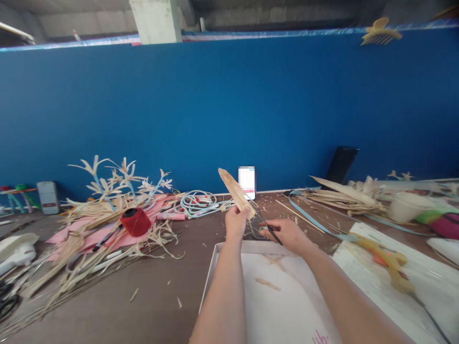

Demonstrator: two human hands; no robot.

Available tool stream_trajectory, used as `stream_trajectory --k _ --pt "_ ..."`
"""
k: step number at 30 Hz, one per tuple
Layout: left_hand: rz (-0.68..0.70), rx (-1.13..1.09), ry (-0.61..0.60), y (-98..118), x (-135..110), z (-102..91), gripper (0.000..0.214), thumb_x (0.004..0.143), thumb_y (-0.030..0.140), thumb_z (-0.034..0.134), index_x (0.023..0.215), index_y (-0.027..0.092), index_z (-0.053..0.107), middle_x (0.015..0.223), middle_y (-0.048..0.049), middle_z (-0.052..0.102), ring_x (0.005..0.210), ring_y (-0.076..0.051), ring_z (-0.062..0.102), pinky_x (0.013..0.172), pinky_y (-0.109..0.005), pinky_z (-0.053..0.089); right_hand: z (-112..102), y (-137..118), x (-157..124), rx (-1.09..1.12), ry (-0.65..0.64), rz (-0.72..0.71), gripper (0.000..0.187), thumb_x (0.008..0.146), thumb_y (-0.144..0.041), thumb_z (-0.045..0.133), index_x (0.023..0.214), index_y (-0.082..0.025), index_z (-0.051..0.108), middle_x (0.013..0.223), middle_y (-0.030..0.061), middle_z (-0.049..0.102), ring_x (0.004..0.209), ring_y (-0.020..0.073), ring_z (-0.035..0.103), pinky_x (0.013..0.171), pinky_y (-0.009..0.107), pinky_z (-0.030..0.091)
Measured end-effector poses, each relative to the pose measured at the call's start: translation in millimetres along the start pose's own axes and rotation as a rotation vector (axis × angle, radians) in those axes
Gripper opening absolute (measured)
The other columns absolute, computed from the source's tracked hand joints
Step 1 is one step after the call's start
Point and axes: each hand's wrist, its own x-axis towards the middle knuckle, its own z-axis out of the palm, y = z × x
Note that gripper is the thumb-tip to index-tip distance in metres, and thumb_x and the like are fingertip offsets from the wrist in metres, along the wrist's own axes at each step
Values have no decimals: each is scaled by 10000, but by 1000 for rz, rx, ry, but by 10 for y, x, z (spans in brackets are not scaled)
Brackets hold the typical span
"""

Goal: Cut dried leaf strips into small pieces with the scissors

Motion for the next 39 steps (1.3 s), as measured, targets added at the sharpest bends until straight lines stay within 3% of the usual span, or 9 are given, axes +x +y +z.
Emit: stream_trajectory --k 10,18,34,39 --pt "-46 33 -18 5 0 24 277 633 313 599 804 99 637 576 -4 553 448 -70 401 443 -201 319 25 8 9 26 -20 20 415 634 -432 627 946 -168 698 529 -25 572 497 129 467 486 223 349" --pt "-85 66 -124 21 -62 65 226 630 280 590 772 111 640 590 -12 575 460 -81 432 454 -206 334 18 -3 -1 -42 19 -41 302 669 -419 594 850 -206 710 545 -30 563 503 118 435 468 211 306" --pt "-103 105 -133 27 -83 83 218 631 261 585 783 120 654 597 -13 591 467 -82 453 464 -199 353 47 47 19 -16 19 -51 272 694 -380 562 841 -192 692 531 -26 515 500 111 390 460 207 288" --pt "-118 127 -160 7 -89 125 198 618 243 595 759 117 653 582 -14 589 457 -82 455 461 -200 358 19 22 15 -59 38 -87 241 705 -385 543 755 -196 685 536 -34 512 502 107 385 455 205 265"
